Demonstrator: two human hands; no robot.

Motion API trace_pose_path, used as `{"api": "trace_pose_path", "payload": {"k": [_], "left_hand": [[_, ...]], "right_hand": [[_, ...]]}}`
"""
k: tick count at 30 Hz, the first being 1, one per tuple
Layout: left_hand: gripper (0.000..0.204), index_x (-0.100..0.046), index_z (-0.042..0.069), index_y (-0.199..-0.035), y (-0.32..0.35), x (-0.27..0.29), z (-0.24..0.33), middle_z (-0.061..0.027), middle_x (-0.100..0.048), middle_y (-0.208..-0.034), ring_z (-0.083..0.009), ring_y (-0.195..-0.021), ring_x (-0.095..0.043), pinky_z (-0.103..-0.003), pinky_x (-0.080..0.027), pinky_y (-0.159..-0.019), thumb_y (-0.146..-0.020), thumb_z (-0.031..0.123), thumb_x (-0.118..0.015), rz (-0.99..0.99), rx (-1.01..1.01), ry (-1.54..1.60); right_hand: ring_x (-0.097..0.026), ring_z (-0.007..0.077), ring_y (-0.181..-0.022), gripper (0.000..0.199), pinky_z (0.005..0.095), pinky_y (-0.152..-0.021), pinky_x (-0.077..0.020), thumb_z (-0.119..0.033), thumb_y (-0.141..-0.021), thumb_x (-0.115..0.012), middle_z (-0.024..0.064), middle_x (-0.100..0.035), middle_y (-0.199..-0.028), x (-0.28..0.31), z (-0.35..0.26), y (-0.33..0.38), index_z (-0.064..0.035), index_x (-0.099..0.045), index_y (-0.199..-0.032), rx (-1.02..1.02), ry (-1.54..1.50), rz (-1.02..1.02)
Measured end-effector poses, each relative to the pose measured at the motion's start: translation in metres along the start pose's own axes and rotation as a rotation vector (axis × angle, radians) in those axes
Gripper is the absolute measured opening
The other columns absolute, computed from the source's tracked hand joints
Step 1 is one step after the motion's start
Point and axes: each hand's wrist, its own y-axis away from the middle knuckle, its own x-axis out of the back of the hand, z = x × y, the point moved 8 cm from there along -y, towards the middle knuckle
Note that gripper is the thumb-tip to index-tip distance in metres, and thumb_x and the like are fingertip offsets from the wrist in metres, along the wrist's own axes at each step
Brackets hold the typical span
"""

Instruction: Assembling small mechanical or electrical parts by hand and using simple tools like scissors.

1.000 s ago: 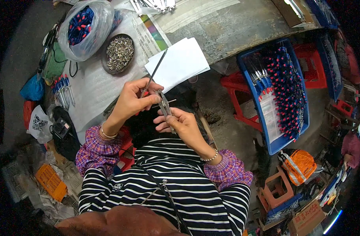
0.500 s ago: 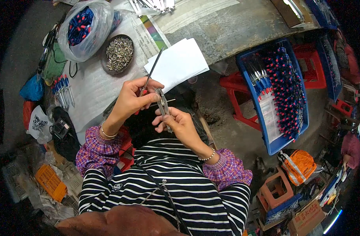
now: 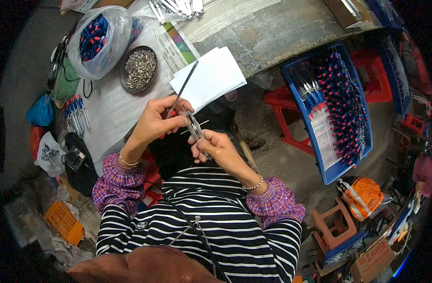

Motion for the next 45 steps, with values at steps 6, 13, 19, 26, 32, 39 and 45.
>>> {"api": "trace_pose_path", "payload": {"k": [6,13,19,26,32,39,45], "left_hand": [[0.022,-0.062,-0.001,-0.097,-0.002,-0.002,0.000,0.0010,-0.057,-0.068,-0.0017,-0.051,-0.049,-0.015,-0.036,-0.044,-0.078,0.006,-0.068,-0.034,0.020,-0.003],[0.020,-0.063,0.001,-0.096,-0.003,-0.004,0.002,0.0016,-0.057,-0.064,-0.0021,-0.049,-0.049,-0.016,-0.035,-0.042,-0.077,0.006,-0.069,-0.039,0.052,-0.033],[0.020,-0.063,0.001,-0.095,-0.005,-0.007,0.002,0.0013,-0.057,-0.065,-0.0020,-0.048,-0.049,-0.016,-0.035,-0.042,-0.077,0.006,-0.069,-0.059,-0.004,-0.033],[0.011,-0.060,-0.001,-0.088,-0.005,0.009,0.027,-0.0030,-0.059,-0.076,-0.0031,-0.052,-0.048,-0.017,-0.037,-0.045,-0.078,0.000,-0.064,0.225,-0.181,0.026],[0.016,-0.051,0.001,-0.105,-0.016,0.016,0.043,-0.0083,-0.057,-0.098,-0.0087,-0.085,-0.052,-0.022,-0.042,-0.075,-0.090,0.001,-0.048,0.214,-0.426,0.272],[0.012,-0.050,0.000,-0.104,-0.021,0.007,0.019,-0.0079,-0.056,-0.100,-0.0114,-0.091,-0.054,-0.026,-0.044,-0.081,-0.093,0.005,-0.048,0.085,-0.350,0.031],[0.024,-0.050,-0.001,-0.103,0.030,-0.018,0.114,-0.0150,-0.058,-0.094,-0.0255,-0.085,-0.060,-0.036,-0.047,-0.082,-0.081,-0.012,-0.048,0.135,-1.034,-0.005]], "right_hand": [[-0.049,0.0074,-0.060,0.021,0.0248,-0.064,-0.0499,-0.017,-0.094,-0.048,0.0045,-0.055,-0.073,0.001,-0.001,0.003,0.0019,-0.055,-0.100,-0.059,-0.003,-0.024],[-0.054,0.0087,-0.062,0.024,0.0246,-0.064,-0.0494,-0.018,-0.094,-0.049,0.0059,-0.059,-0.076,-0.001,-0.003,0.005,0.0029,-0.055,-0.103,-0.064,-0.034,-0.101],[-0.056,0.0075,-0.060,0.023,0.0202,-0.057,-0.0456,-0.016,-0.095,-0.048,0.0048,-0.062,-0.074,0.002,-0.025,0.004,0.0038,-0.058,-0.099,0.133,0.244,0.047],[-0.052,0.0073,-0.054,0.019,0.0216,-0.050,-0.0414,-0.013,-0.094,-0.048,0.0024,-0.057,-0.066,0.024,-0.047,0.009,0.0027,-0.057,-0.096,0.110,0.549,0.180],[-0.056,0.0366,-0.059,0.008,0.0407,-0.052,-0.0434,-0.005,-0.086,-0.051,0.0185,-0.055,-0.067,0.023,-0.079,0.007,0.0026,-0.048,-0.084,0.495,1.250,0.371],[-0.057,0.0397,-0.062,0.013,0.0460,-0.053,-0.0460,0.001,-0.077,-0.054,0.0204,-0.055,-0.068,0.013,-0.077,-0.002,0.0005,-0.042,-0.082,0.417,1.460,0.376],[-0.056,0.0411,-0.063,0.011,0.0483,-0.054,-0.0451,-0.001,-0.081,-0.053,0.0215,-0.056,-0.068,0.017,-0.074,-0.004,0.0002,-0.042,-0.082,0.377,1.435,0.369]]}}
